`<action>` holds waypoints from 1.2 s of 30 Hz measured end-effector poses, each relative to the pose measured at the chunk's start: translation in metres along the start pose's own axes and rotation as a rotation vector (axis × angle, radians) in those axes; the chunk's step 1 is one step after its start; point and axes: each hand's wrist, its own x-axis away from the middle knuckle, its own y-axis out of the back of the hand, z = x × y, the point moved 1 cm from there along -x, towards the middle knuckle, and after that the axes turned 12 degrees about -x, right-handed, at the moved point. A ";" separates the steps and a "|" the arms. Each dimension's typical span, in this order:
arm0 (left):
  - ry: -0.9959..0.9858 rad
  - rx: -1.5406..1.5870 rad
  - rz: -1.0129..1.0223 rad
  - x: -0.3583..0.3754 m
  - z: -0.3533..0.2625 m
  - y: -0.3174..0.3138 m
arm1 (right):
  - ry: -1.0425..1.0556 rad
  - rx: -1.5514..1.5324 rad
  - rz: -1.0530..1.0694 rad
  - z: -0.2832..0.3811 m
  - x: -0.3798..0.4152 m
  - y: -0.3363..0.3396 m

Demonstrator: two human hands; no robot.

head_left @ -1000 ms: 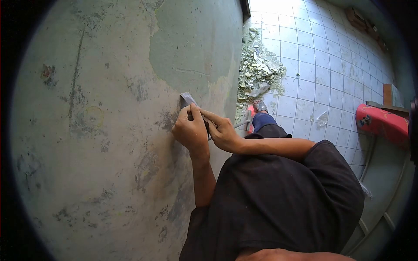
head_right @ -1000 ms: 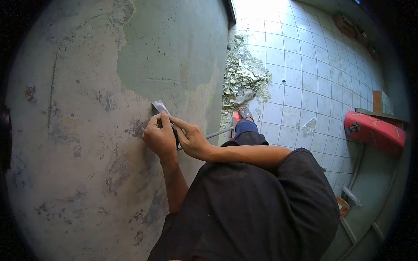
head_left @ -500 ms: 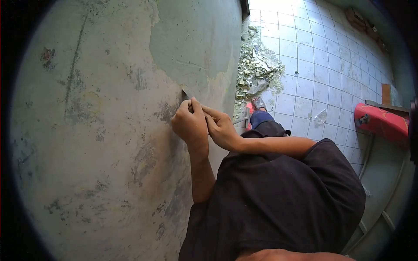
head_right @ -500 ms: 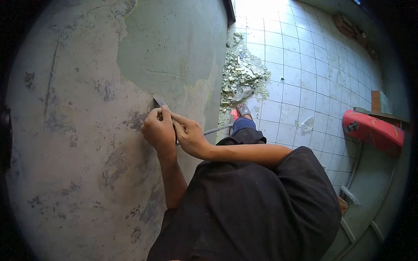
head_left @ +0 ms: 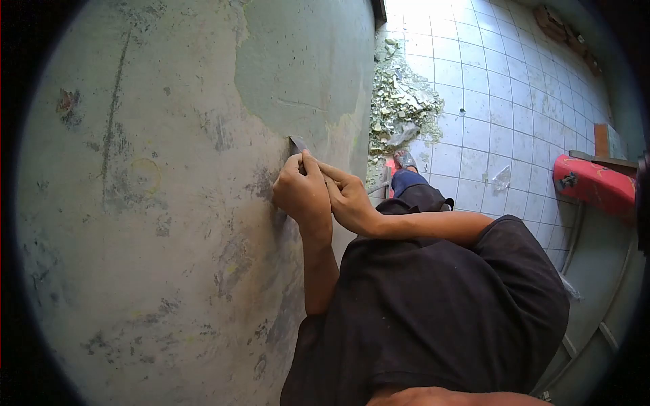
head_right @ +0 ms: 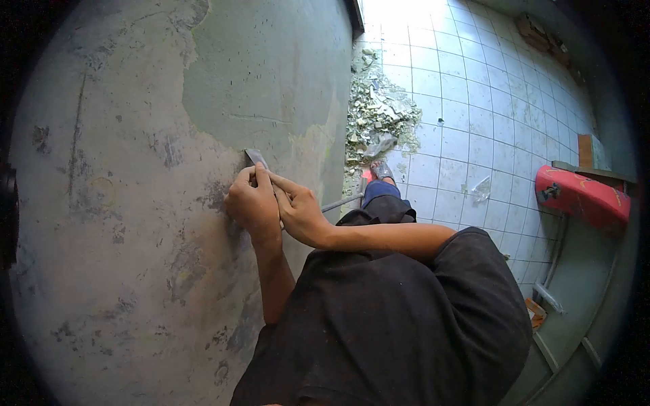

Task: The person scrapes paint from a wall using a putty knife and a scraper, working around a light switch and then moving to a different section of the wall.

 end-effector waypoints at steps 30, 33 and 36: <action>0.217 0.505 0.571 0.034 0.045 -0.031 | 0.108 0.217 0.057 0.005 0.003 0.014; 0.401 1.167 0.643 0.040 0.037 -0.036 | 0.059 0.200 0.052 0.012 0.005 0.009; 0.557 1.423 0.781 0.039 0.042 -0.049 | 0.066 0.181 0.027 0.006 0.003 0.007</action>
